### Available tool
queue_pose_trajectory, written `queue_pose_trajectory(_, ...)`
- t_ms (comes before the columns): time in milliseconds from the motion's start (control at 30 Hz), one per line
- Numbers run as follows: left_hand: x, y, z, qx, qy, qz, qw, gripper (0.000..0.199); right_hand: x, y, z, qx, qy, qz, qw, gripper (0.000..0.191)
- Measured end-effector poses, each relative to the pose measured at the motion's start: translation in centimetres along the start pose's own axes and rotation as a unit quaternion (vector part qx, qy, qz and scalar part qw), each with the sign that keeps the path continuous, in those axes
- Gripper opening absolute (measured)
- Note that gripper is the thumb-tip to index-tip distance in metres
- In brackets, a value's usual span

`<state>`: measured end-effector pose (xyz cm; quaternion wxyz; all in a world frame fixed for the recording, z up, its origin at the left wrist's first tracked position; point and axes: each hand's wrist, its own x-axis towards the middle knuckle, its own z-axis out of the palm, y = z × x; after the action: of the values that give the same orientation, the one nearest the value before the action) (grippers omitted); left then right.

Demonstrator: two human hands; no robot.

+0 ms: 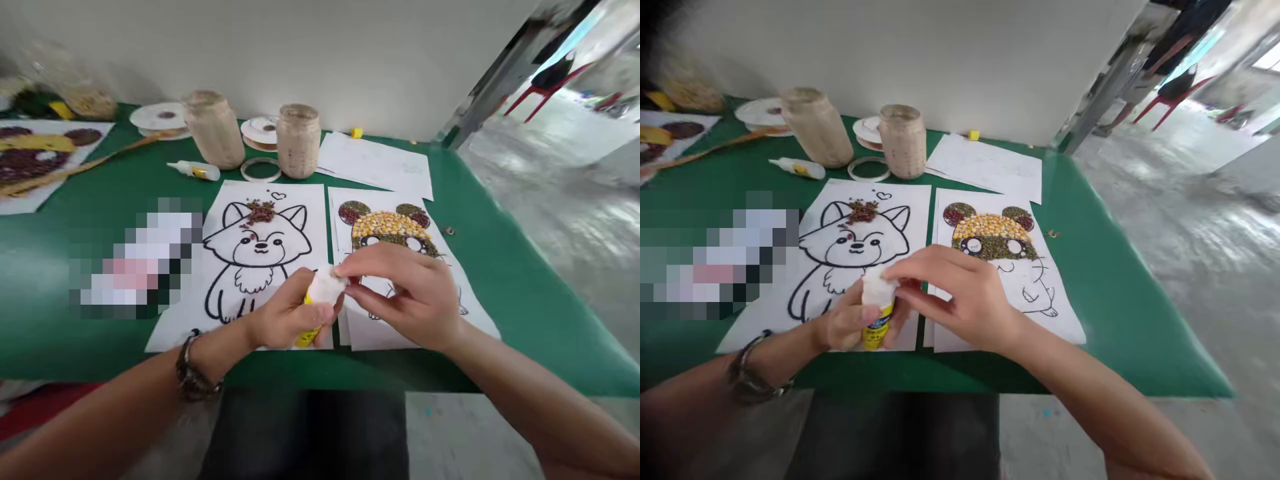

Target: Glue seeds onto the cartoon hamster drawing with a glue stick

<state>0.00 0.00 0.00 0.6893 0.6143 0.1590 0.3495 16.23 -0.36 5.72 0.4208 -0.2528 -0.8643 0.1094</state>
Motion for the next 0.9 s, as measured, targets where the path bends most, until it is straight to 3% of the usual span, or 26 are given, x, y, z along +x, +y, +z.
queue_pose_trajectory(267,0.16,0.29,0.0,0.02,-0.01,0.018,1.0,0.045,0.11,0.46,-0.63,0.014,-0.057,-0.023,0.998,0.013)
queue_pose_trajectory(567,0.01,0.24,-0.01,-0.014,-0.005,-0.01,1.0,0.042,-0.1,0.36,-0.25,-0.007,-0.005,-0.049,0.999,0.012)
queue_pose_trajectory(700,0.02,0.31,0.0,-0.011,-0.004,-0.012,1.0,0.042,-0.1,0.3,-0.24,0.114,0.004,0.032,0.993,0.013)
queue_pose_trajectory(900,0.07,0.37,-0.07,0.011,-0.001,-0.025,1.0,0.044,-0.64,0.45,-0.24,0.322,0.019,0.189,0.928,0.011)
